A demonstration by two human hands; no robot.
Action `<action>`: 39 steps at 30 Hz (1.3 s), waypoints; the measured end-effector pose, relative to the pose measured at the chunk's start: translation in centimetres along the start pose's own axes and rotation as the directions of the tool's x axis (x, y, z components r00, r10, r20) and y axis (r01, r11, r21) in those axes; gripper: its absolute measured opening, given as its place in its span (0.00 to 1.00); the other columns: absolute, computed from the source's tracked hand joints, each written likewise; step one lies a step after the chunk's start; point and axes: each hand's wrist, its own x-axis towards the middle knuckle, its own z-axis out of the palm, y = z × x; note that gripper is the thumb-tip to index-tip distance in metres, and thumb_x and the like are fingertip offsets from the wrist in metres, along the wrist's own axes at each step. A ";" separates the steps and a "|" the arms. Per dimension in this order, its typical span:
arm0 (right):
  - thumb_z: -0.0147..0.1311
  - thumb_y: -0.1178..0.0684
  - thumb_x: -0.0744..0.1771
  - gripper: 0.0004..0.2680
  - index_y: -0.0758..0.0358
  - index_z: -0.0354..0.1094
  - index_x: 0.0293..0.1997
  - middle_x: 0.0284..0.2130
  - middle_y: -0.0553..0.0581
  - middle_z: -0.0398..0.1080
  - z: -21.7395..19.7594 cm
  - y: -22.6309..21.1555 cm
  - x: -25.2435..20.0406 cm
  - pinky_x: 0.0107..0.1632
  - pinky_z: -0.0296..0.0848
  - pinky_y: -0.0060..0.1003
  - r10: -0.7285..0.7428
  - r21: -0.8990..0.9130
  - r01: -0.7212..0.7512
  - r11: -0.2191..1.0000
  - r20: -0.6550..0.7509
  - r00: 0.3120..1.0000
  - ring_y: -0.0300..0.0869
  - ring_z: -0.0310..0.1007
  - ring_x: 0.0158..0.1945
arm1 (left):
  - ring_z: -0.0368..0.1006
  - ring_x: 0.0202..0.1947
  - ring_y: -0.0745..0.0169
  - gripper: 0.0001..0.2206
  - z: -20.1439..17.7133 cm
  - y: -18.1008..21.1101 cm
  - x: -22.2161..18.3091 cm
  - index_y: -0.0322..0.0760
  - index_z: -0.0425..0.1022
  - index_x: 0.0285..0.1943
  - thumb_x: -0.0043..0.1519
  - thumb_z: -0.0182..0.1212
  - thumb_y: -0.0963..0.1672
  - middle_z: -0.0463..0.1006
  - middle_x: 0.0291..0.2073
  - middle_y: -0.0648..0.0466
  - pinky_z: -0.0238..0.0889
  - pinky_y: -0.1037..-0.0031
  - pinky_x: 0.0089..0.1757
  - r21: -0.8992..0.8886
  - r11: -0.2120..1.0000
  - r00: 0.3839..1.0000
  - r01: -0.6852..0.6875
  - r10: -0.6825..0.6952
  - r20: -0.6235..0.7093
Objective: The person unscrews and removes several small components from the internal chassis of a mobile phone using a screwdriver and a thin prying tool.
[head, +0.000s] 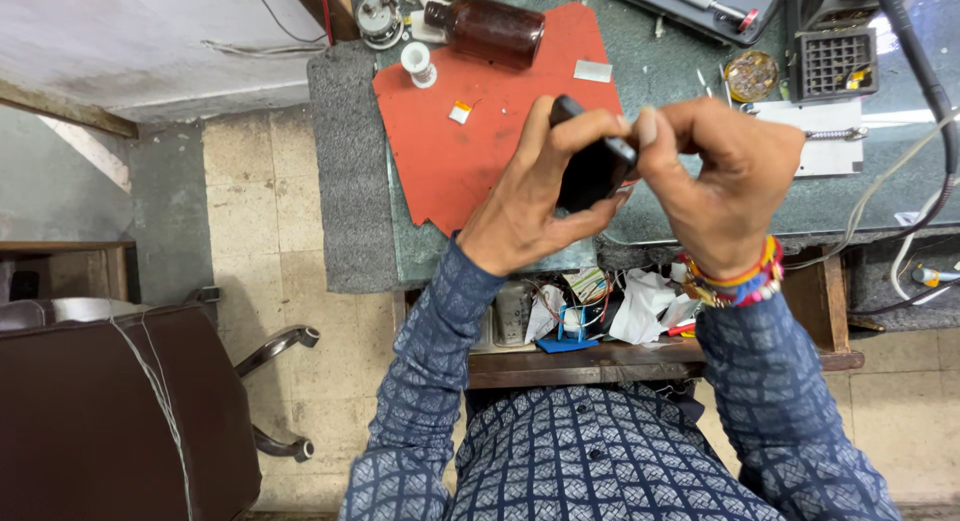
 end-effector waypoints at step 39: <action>0.62 0.60 0.69 0.06 0.66 0.77 0.50 0.38 0.60 0.79 -2.4 -1.8 3.2 0.40 0.77 0.29 -0.171 -0.019 0.197 0.980 0.419 0.892 0.43 0.83 0.41 | 0.73 0.51 0.64 0.45 -1.5 -2.4 -0.8 0.43 0.43 0.77 0.60 0.79 0.39 0.66 0.52 0.53 0.70 0.73 0.55 -0.037 0.996 0.993 0.082 -0.085 -0.080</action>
